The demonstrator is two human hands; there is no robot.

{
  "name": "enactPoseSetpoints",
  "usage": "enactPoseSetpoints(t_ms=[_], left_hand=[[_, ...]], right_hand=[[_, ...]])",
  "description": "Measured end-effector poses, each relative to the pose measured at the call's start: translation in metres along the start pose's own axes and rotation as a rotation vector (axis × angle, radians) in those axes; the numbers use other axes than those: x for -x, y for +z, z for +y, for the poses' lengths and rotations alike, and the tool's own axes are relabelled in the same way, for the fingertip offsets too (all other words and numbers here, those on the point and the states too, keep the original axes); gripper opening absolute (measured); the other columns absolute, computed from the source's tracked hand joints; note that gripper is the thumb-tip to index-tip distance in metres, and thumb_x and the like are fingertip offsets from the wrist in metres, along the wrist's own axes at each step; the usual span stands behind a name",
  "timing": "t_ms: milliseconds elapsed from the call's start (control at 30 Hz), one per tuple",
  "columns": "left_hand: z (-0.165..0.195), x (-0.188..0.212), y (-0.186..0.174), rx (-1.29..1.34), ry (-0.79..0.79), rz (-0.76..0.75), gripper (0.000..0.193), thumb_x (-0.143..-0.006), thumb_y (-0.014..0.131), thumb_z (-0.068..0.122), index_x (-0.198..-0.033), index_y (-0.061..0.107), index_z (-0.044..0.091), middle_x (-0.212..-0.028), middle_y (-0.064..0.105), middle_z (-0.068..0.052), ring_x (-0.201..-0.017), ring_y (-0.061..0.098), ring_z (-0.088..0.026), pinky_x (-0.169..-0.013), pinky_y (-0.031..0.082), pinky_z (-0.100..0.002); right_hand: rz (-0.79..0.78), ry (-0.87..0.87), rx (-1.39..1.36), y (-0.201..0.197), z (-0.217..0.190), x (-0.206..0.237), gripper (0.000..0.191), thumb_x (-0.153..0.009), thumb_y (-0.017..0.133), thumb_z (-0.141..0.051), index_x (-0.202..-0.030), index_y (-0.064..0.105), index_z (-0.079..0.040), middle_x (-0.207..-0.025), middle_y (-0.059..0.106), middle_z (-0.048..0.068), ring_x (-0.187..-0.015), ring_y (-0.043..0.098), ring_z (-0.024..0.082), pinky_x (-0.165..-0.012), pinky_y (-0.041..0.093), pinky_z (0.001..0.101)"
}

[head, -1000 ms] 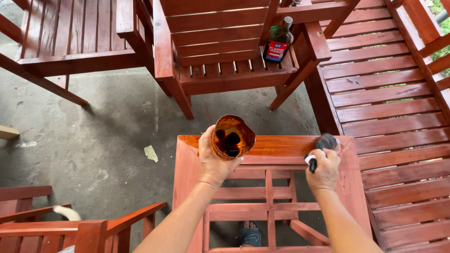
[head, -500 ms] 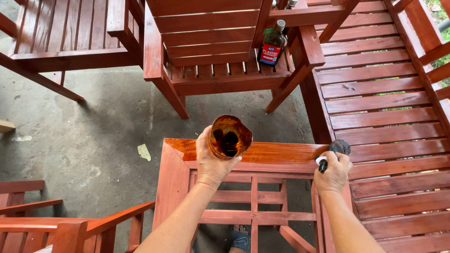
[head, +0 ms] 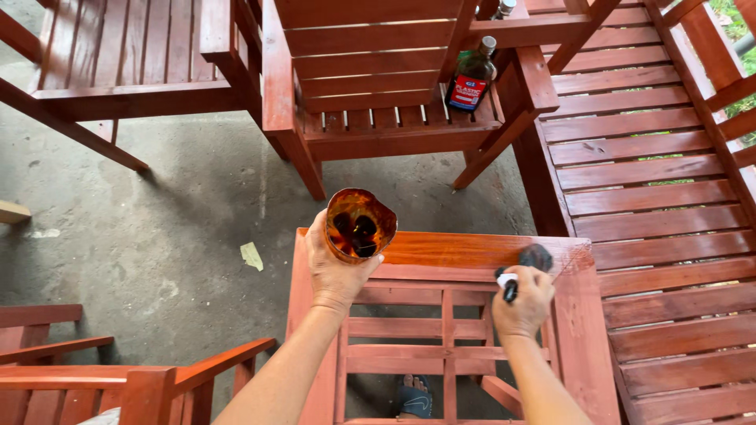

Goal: The person applies reddish-brown wood stain to wooden furniture using a brush, holding a cut plastic bottle of stain in one hand. They first coat the legs and frame of a slatted bench, then move to a small slatted table and brush stain onto its frame and inner slats.

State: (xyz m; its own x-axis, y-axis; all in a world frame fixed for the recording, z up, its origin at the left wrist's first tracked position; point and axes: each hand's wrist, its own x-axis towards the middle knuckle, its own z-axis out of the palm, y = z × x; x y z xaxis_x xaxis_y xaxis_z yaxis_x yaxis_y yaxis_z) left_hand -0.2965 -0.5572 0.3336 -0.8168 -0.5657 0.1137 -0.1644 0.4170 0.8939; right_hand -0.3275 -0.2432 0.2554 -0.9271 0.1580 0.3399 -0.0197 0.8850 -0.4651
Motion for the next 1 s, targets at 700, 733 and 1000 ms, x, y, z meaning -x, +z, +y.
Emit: enactPoseSetpoints(t_ms=[700, 733, 1000], left_hand=[[-0.069, -0.04, -0.154, -0.073, 0.036, 0.149, 0.114, -0.055, 0.099, 0.019, -0.144, 0.028, 0.022, -0.139, 0.036, -0.011, -0.128, 0.049, -0.027, -0.11, 0.049, -0.038], [-0.07, -0.041, -0.157, -0.04, 0.008, 0.123, 0.113, -0.057, 0.098, 0.019, -0.145, 0.027, 0.024, -0.141, 0.034, -0.011, -0.128, 0.051, -0.025, -0.11, 0.05, -0.037], [-0.073, -0.046, -0.169, -0.02, -0.011, 0.131, 0.113, -0.056, 0.098, 0.014, -0.145, 0.028, 0.024, -0.14, 0.035, -0.011, -0.128, 0.053, -0.026, -0.11, 0.05, -0.037]], right_hand=[[-0.261, -0.267, -0.352, 0.076, -0.311, 0.137, 0.017, -0.079, 0.074, -0.009, -0.093, 0.068, -0.016, -0.123, 0.059, 0.019, -0.112, 0.054, 0.043, -0.087, 0.051, 0.0501], [-0.267, -0.272, -0.362, 0.077, -0.316, 0.137, 0.018, -0.08, 0.074, -0.008, -0.094, 0.067, -0.016, -0.124, 0.058, 0.019, -0.113, 0.054, 0.043, -0.086, 0.051, 0.05], [-0.391, -0.363, -0.4, 0.089, -0.336, 0.116, 0.025, -0.074, 0.072, -0.002, -0.094, 0.067, -0.015, -0.124, 0.058, 0.015, -0.114, 0.055, 0.04, -0.084, 0.053, 0.0481]])
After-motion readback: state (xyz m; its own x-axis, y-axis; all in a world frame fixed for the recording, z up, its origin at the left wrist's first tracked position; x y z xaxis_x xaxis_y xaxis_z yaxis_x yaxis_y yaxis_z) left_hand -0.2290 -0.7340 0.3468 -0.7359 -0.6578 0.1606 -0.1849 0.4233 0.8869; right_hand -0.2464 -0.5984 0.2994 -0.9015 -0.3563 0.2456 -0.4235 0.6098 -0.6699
